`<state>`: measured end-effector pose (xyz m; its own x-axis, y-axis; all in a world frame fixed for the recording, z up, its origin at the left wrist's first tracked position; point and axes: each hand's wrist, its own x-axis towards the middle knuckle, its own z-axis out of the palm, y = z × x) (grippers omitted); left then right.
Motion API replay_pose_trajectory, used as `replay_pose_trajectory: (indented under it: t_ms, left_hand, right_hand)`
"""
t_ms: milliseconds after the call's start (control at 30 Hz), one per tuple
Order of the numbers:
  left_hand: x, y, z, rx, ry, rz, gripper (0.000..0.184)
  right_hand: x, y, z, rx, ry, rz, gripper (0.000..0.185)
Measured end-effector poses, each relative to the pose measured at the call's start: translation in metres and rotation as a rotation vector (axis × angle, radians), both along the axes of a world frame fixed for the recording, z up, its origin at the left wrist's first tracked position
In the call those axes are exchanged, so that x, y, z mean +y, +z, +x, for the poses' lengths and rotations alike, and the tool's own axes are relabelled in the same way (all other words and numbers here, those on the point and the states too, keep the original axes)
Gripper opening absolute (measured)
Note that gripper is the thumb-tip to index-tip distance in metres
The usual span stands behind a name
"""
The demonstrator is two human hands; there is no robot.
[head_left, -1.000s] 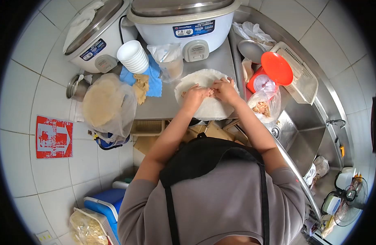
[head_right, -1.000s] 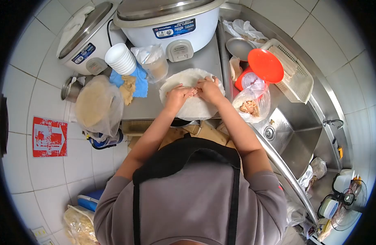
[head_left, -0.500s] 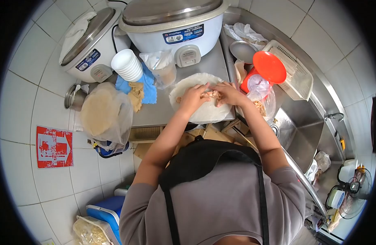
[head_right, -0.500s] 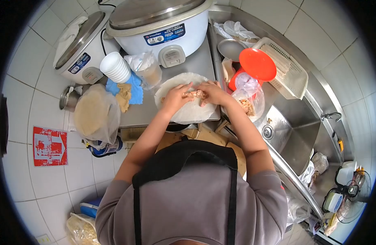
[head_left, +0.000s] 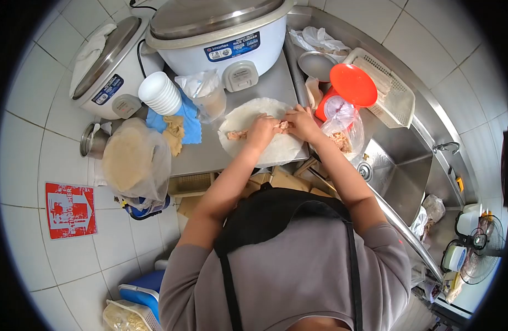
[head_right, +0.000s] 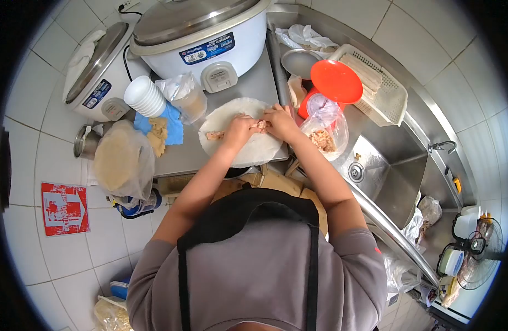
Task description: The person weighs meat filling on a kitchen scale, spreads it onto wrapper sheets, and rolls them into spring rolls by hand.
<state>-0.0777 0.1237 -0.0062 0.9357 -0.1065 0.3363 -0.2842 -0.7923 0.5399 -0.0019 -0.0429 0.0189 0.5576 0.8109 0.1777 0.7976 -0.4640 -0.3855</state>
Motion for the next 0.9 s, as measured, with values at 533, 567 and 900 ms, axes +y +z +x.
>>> replay_pose_trajectory:
  t_ms: [533, 567, 900]
  left_hand:
    - [-0.016, 0.009, 0.004, -0.018, 0.061, -0.011, 0.016]
    - [-0.015, 0.011, 0.001, -0.036, 0.069, -0.043, 0.019]
    - [0.013, 0.01, -0.02, -0.121, 0.148, -0.012, 0.036]
  right_hand:
    - [-0.02, -0.02, 0.012, 0.168, -0.087, 0.234, 0.021]
    - [-0.019, -0.016, 0.012, 0.19, -0.095, 0.245, 0.019]
    - [0.005, 0.0, -0.003, -0.092, -0.096, -0.058, 0.022]
